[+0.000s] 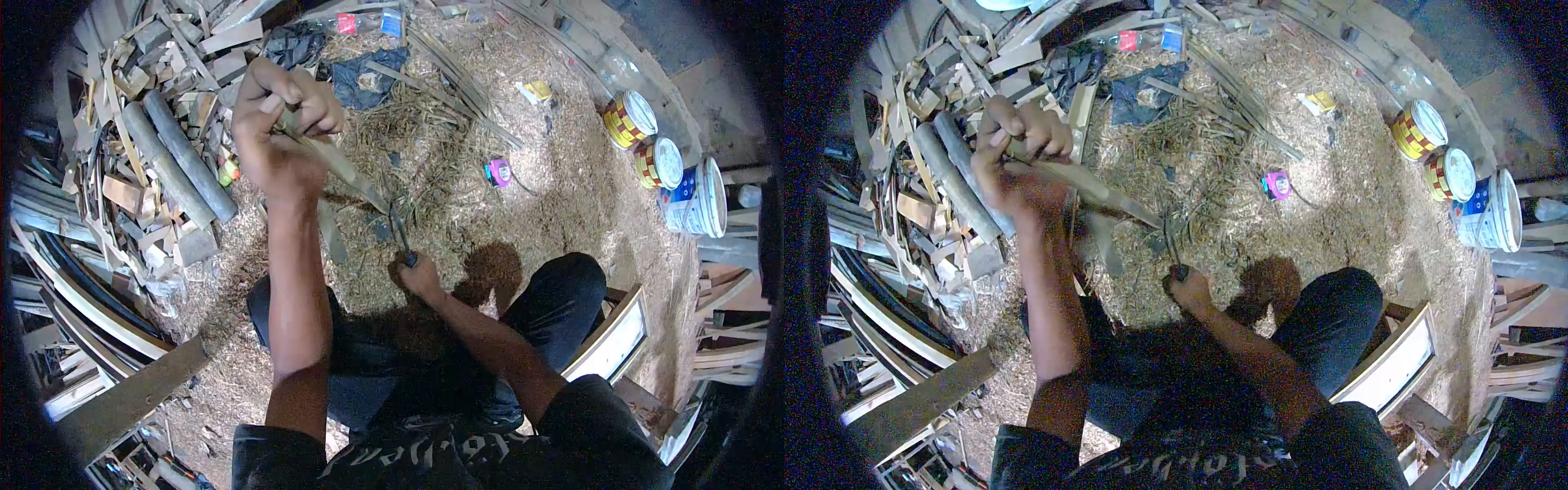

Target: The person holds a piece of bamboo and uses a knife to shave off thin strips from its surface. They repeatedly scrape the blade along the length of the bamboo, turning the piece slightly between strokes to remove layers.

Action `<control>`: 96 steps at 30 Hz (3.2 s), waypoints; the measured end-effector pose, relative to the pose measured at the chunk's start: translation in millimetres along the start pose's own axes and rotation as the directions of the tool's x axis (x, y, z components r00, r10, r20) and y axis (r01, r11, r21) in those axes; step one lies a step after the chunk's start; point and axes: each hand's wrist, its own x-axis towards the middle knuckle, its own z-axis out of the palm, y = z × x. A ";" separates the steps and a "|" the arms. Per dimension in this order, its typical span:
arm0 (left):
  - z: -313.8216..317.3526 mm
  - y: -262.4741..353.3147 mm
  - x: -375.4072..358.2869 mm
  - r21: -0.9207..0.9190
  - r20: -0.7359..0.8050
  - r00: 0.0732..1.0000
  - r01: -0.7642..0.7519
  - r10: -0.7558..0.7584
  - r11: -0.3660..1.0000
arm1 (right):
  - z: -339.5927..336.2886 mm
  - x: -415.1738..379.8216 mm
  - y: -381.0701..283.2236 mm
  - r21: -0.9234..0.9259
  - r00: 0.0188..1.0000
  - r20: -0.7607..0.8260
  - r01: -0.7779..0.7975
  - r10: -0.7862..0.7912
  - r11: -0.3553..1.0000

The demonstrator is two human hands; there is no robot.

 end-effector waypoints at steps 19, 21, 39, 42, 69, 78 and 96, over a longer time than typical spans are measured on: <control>-33.7 -15.0 49.3 -0.174 0.239 0.933 0.315 -0.270 0.933 | 25.7 -32.6 -63.4 -0.006 0.989 -0.147 0.017 -0.018 1.000; -25.7 -13.9 47.8 -0.098 0.167 0.941 0.313 -0.295 0.945 | 48.4 -21.0 -77.1 0.083 0.936 -0.337 0.135 -0.100 0.987; 4.9 -22.1 24.8 0.191 -0.088 0.991 0.116 -0.101 0.975 | 42.4 -8.1 -65.4 0.168 0.922 -0.357 0.219 -0.148 0.961; 7.4 -20.9 24.1 0.183 -0.101 0.988 0.132 -0.114 0.974 | 41.5 -13.6 -49.8 0.228 0.952 -0.290 0.167 -0.096 0.959; 39.3 -18.3 3.1 0.079 0.209 0.936 0.273 -0.284 0.959 | -53.5 -40.9 -154.4 0.165 0.984 -0.079 0.172 -0.160 0.971; 36.4 -26.3 6.5 0.455 0.054 0.998 -0.056 0.036 0.889 | -10.3 -10.7 -100.6 0.287 0.993 -0.095 0.093 -0.068 0.953; 41.8 -30.6 14.1 0.526 -0.229 0.965 0.011 0.129 0.850 | 8.5 -7.9 -45.5 0.247 0.995 -0.054 -0.062 0.078 0.967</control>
